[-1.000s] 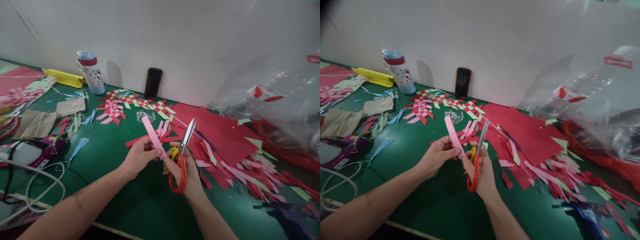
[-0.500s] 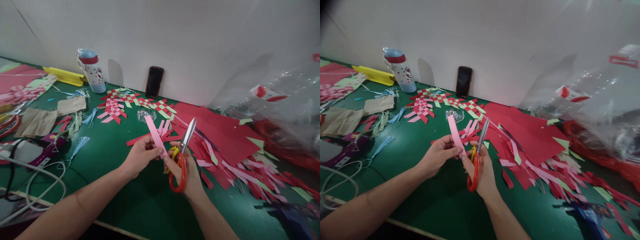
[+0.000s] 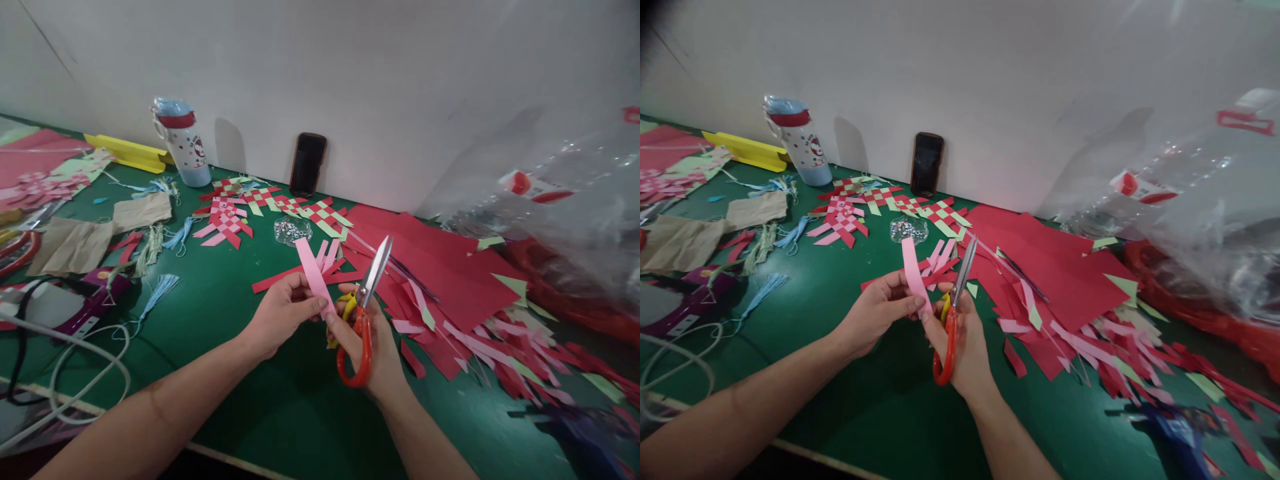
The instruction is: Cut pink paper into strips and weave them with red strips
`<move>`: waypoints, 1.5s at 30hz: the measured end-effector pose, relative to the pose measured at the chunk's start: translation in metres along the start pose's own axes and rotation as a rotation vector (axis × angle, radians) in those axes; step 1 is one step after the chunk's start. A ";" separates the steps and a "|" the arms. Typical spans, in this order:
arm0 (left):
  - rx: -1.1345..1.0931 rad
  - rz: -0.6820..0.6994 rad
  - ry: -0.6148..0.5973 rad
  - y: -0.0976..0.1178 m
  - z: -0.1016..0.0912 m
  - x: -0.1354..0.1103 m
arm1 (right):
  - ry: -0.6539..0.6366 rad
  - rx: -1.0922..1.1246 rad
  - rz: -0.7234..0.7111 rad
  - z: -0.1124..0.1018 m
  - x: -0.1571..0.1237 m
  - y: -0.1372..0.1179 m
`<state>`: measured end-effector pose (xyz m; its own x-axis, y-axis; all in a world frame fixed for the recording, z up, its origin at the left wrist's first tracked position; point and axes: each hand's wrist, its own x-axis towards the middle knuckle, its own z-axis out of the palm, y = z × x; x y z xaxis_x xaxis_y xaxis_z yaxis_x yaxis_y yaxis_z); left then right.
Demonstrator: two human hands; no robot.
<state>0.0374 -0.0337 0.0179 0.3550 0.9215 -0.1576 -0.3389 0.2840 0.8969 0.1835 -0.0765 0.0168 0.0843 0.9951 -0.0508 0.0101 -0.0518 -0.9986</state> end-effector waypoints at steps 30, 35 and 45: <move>-0.158 0.159 0.321 0.023 -0.029 0.012 | -0.103 -0.022 -0.019 0.002 -0.010 0.000; -0.135 0.132 0.276 0.022 -0.026 0.009 | -0.075 -0.024 -0.014 0.003 -0.010 -0.002; 0.038 -0.071 -0.075 0.012 -0.006 -0.002 | 0.033 -0.058 -0.065 0.001 -0.007 -0.002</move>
<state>0.0273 -0.0300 0.0266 0.4416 0.8765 -0.1917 -0.2780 0.3368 0.8996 0.1818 -0.0837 0.0191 0.1146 0.9933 0.0157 0.0747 0.0072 -0.9972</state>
